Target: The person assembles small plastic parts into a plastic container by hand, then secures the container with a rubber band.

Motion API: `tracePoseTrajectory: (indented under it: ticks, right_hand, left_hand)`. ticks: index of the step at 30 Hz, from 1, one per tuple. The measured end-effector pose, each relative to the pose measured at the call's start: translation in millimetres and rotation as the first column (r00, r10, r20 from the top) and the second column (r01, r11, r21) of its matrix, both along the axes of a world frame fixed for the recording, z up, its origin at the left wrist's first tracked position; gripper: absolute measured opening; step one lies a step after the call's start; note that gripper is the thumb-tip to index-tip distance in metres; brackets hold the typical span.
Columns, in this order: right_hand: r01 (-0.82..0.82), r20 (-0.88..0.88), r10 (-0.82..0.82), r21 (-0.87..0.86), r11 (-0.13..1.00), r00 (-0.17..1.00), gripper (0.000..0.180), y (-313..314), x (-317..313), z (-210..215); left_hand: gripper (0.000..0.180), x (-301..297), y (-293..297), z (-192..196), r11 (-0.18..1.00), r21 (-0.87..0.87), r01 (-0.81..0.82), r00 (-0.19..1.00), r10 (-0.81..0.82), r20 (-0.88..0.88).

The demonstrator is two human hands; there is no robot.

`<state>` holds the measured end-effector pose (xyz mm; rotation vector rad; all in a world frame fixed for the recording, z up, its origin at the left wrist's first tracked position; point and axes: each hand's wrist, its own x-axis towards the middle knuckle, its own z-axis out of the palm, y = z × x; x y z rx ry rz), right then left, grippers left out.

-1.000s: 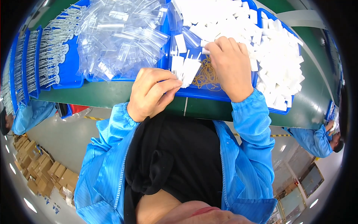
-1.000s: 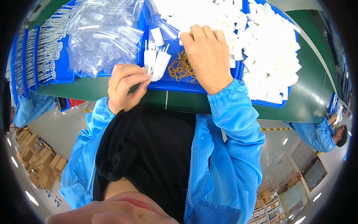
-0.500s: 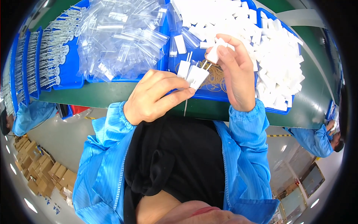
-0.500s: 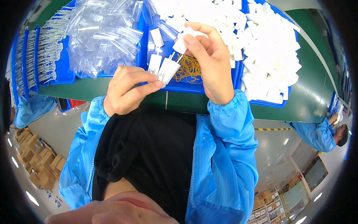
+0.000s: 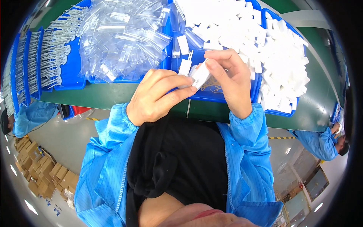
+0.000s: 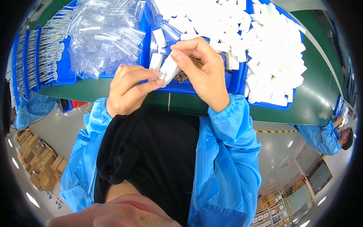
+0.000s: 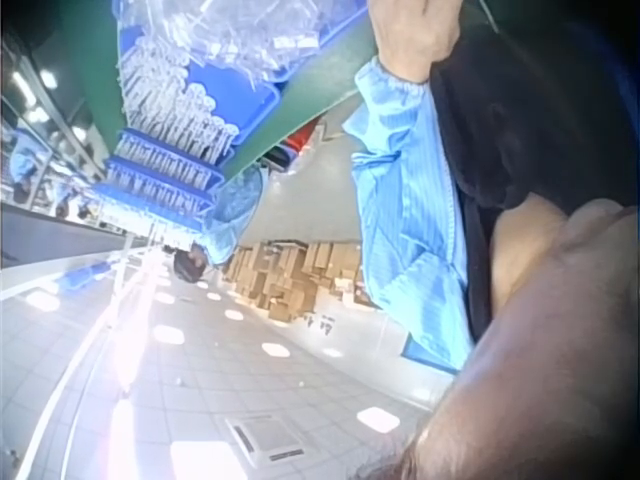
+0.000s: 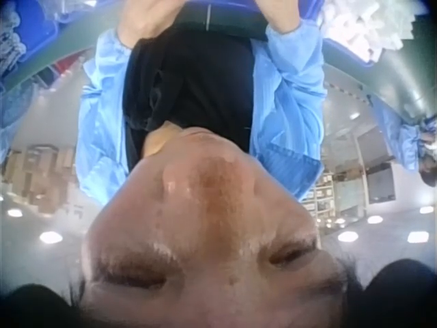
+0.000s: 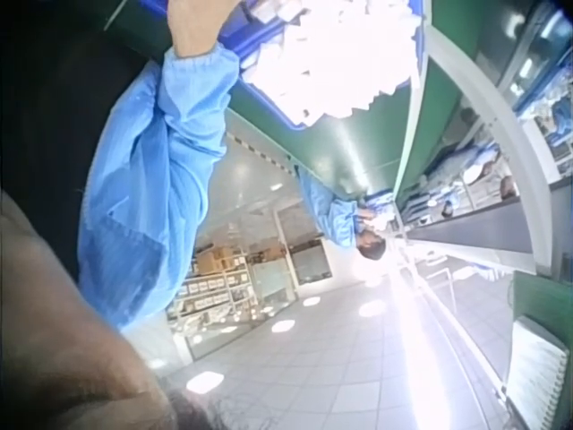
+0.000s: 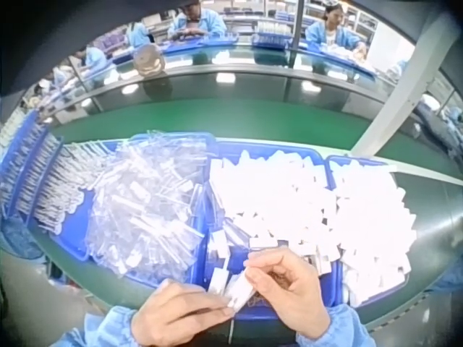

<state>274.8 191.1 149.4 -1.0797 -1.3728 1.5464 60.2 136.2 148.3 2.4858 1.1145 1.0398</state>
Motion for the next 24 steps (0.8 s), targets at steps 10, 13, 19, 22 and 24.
tracePoseTrajectory:
  ticks: [10,13,19,22,24]
  right_hand:
    - [-0.101,-0.067,0.117,0.198,0.975,0.991,0.015,-5,2,-15]
    - [-0.120,-0.223,0.126,0.039,0.992,0.967,0.017,-4,1,-8]
    - [-0.334,0.089,0.322,0.255,0.907,0.943,0.020,13,17,-4]
    - [-0.436,0.157,0.407,0.324,0.840,0.900,0.019,18,21,-1]
    - [-0.474,0.154,0.449,0.320,0.820,0.880,0.016,19,23,-2]
  left_hand:
    - [0.035,3,1,-10,0.991,-0.032,-0.131,0.965,0.135,0.223]
    - [0.037,1,2,-3,0.990,-0.034,-0.138,0.978,0.142,0.153]
    - [0.041,-3,-2,-4,0.996,-0.038,-0.084,0.987,0.088,0.135]
    - [0.041,-3,-3,-6,0.998,-0.006,-0.057,0.992,0.057,0.116]
    - [0.042,-1,-3,-6,0.999,0.006,-0.037,0.993,0.036,0.112]
